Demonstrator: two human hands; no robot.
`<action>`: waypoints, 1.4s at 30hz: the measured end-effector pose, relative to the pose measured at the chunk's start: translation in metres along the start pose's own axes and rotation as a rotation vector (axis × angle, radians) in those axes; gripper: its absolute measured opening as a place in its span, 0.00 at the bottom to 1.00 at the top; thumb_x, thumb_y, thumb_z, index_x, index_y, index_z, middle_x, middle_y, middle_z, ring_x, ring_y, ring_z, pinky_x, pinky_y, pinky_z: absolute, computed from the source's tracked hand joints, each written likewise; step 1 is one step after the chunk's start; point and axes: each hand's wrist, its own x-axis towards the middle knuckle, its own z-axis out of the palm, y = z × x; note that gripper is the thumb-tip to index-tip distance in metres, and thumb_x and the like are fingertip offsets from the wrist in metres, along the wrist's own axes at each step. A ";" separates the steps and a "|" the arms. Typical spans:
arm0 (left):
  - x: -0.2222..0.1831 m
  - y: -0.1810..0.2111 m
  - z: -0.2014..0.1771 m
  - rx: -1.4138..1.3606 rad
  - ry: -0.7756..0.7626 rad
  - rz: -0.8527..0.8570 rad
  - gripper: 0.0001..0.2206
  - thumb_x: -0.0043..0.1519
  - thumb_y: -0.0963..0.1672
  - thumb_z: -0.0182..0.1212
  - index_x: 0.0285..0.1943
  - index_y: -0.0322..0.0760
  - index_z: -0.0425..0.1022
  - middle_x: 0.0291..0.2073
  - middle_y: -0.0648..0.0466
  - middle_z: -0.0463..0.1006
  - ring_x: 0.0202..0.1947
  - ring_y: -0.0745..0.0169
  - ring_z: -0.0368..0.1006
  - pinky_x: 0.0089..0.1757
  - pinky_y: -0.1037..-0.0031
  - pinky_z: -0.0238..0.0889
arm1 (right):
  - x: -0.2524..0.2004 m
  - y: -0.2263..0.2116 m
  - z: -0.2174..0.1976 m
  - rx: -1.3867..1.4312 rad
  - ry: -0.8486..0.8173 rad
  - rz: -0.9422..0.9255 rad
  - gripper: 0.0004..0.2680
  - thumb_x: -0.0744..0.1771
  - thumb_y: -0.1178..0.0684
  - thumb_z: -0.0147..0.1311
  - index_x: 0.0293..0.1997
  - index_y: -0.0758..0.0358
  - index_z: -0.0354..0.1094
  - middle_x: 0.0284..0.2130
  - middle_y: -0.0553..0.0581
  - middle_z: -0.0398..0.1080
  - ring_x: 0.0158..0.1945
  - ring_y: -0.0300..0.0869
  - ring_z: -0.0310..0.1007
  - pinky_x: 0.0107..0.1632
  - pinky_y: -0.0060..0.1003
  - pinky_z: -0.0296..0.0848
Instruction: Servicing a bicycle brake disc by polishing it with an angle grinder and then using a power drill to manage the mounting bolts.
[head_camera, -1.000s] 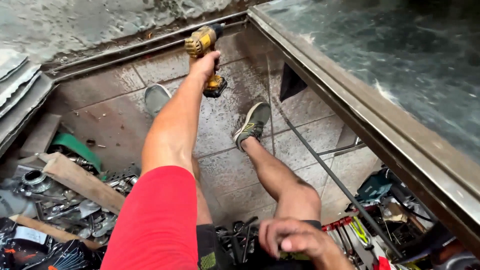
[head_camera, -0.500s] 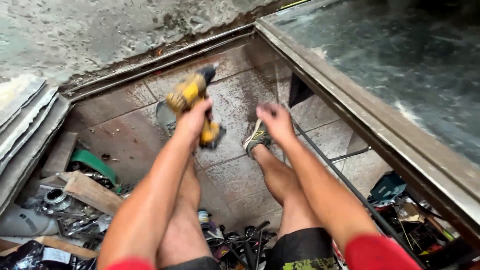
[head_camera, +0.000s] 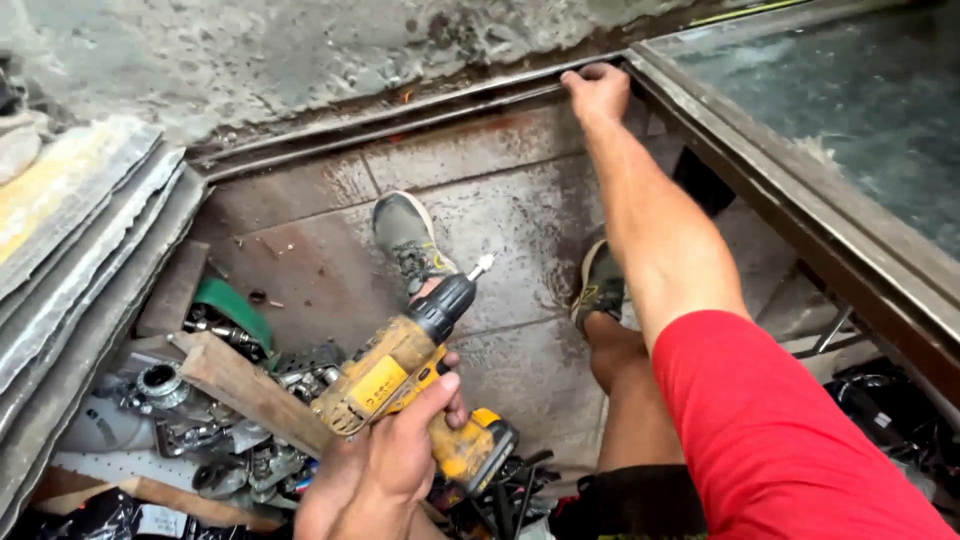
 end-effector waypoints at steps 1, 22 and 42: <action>-0.002 0.003 0.000 0.044 0.006 -0.026 0.16 0.59 0.41 0.64 0.55 0.25 0.79 0.19 0.48 0.71 0.21 0.61 0.67 0.32 0.72 0.63 | 0.001 0.002 -0.003 -0.091 0.011 0.033 0.12 0.53 0.40 0.70 0.32 0.48 0.84 0.27 0.44 0.84 0.34 0.32 0.82 0.45 0.29 0.77; -0.182 0.001 0.000 0.587 -0.346 0.420 0.15 0.57 0.49 0.76 0.22 0.37 0.83 0.13 0.53 0.78 0.15 0.66 0.74 0.25 0.75 0.70 | -0.419 -0.131 -0.359 1.218 -0.881 0.315 0.04 0.65 0.54 0.56 0.42 0.55 0.69 0.33 0.52 0.71 0.35 0.38 0.72 0.36 0.27 0.72; -0.470 -0.154 -0.049 0.724 -0.571 1.081 0.14 0.59 0.45 0.69 0.20 0.38 0.80 0.10 0.55 0.73 0.13 0.68 0.71 0.22 0.77 0.67 | -0.650 -0.006 -0.616 1.591 -0.773 -0.089 0.07 0.70 0.58 0.57 0.52 0.64 0.75 0.44 0.65 0.80 0.45 0.47 0.83 0.50 0.39 0.85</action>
